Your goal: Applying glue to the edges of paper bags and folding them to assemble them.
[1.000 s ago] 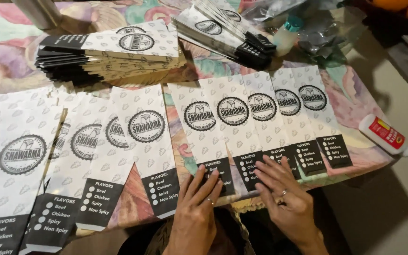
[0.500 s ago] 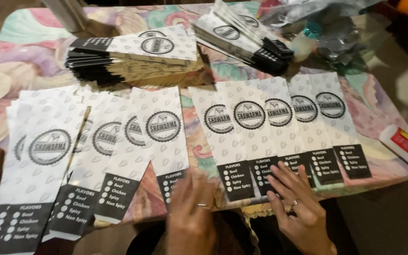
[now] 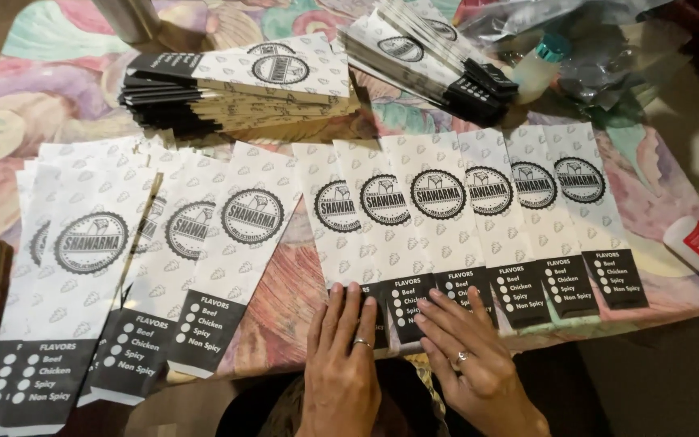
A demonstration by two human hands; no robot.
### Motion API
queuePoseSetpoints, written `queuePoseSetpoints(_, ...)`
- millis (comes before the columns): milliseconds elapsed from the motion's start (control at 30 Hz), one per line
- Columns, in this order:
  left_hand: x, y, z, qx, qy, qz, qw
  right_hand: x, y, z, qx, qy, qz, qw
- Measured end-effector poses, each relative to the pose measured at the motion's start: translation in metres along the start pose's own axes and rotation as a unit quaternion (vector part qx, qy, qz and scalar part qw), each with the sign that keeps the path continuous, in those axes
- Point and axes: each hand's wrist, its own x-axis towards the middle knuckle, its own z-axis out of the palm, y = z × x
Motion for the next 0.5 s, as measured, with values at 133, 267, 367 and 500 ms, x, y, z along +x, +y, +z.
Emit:
queuePoseSetpoints(133, -0.002, 0.000, -0.009, -0.063, 0.037, -0.005, 0.997, 0.004, -0.005, -0.002, 0.000, -0.001, 0.002, 1.000)
queuePoseSetpoints(267, -0.002, -0.010, -0.021, -0.130, 0.118, 0.023, 0.984, 0.005, -0.007, 0.001, 0.027, 0.002, -0.009, 1.000)
queuePoseSetpoints(367, -0.004, -0.023, -0.023, -0.150, 0.123, 0.067, 0.979, 0.009, -0.009, 0.007, 0.065, -0.002, -0.048, 0.997)
queuePoseSetpoints(500, -0.006, -0.031, -0.022, -0.165, 0.098, 0.104, 0.976, 0.029, -0.021, 0.008, 0.101, -0.041, -0.097, 0.989)
